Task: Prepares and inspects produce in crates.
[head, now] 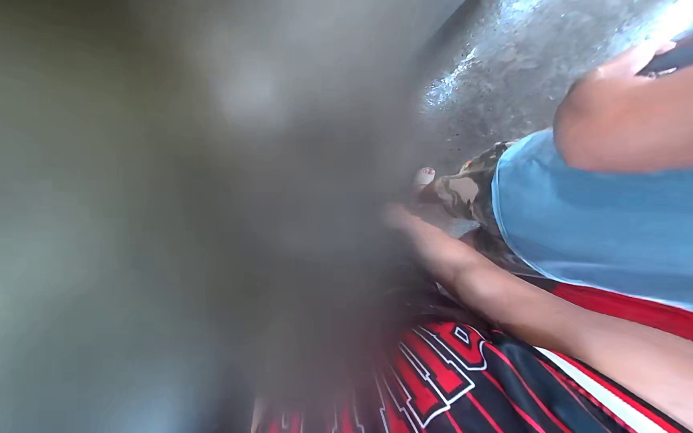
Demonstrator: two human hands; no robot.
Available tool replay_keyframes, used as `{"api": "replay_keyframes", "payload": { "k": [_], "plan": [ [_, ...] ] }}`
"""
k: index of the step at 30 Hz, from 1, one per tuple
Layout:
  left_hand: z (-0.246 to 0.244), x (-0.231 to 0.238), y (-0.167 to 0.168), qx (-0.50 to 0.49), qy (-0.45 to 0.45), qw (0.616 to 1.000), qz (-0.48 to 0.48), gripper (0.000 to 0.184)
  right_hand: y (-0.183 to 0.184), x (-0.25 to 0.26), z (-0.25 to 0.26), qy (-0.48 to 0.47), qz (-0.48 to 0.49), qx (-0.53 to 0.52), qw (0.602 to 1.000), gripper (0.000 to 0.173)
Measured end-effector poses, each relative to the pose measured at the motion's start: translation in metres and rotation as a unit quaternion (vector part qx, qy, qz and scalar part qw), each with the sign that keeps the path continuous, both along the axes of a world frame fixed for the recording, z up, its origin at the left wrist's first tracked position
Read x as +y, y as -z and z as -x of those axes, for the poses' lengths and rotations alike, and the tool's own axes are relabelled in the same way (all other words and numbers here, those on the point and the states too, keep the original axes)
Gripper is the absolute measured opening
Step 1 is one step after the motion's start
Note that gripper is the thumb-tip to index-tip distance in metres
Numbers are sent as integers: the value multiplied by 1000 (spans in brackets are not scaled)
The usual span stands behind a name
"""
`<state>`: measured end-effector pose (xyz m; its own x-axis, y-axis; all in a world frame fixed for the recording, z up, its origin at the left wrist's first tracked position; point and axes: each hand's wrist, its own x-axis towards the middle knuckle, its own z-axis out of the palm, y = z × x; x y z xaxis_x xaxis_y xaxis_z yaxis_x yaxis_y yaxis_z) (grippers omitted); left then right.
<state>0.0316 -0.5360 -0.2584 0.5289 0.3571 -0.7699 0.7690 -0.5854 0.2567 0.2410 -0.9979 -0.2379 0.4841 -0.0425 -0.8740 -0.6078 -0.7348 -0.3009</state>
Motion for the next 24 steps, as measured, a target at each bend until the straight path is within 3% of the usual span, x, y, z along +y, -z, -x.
{"api": "replay_keyframes", "payload": {
  "k": [2,5,7,11,13,14,17,19,22,24],
  "plan": [
    [25,6,14,31,-14,999,-2,31,-15,-4,4,-25,-1,0,1000,46],
    [52,9,35,43,-7,999,-26,30,60,-23,20,-37,35,-75,996,47],
    [57,3,32,36,-9,999,-30,27,73,-33,22,-39,37,-25,998,51],
    [35,-15,8,35,-15,999,-7,26,40,-37,37,-10,24,-12,1000,45],
    [18,-19,-4,49,-17,998,24,30,-10,-37,32,-46,13,59,997,55],
    [14,-19,-1,25,-7,999,18,29,-15,-38,35,-59,25,54,997,64],
    [-12,-31,-24,24,9,1000,8,31,34,-46,68,11,86,-74,994,87],
    [-25,-34,-31,30,14,999,-4,31,28,-60,57,9,38,58,998,81],
    [-38,-39,-41,23,7,1000,-7,31,35,-66,66,64,41,46,996,59],
    [-51,-46,-60,32,16,999,7,33,-8,-62,64,92,29,75,992,63]
  ]
}}
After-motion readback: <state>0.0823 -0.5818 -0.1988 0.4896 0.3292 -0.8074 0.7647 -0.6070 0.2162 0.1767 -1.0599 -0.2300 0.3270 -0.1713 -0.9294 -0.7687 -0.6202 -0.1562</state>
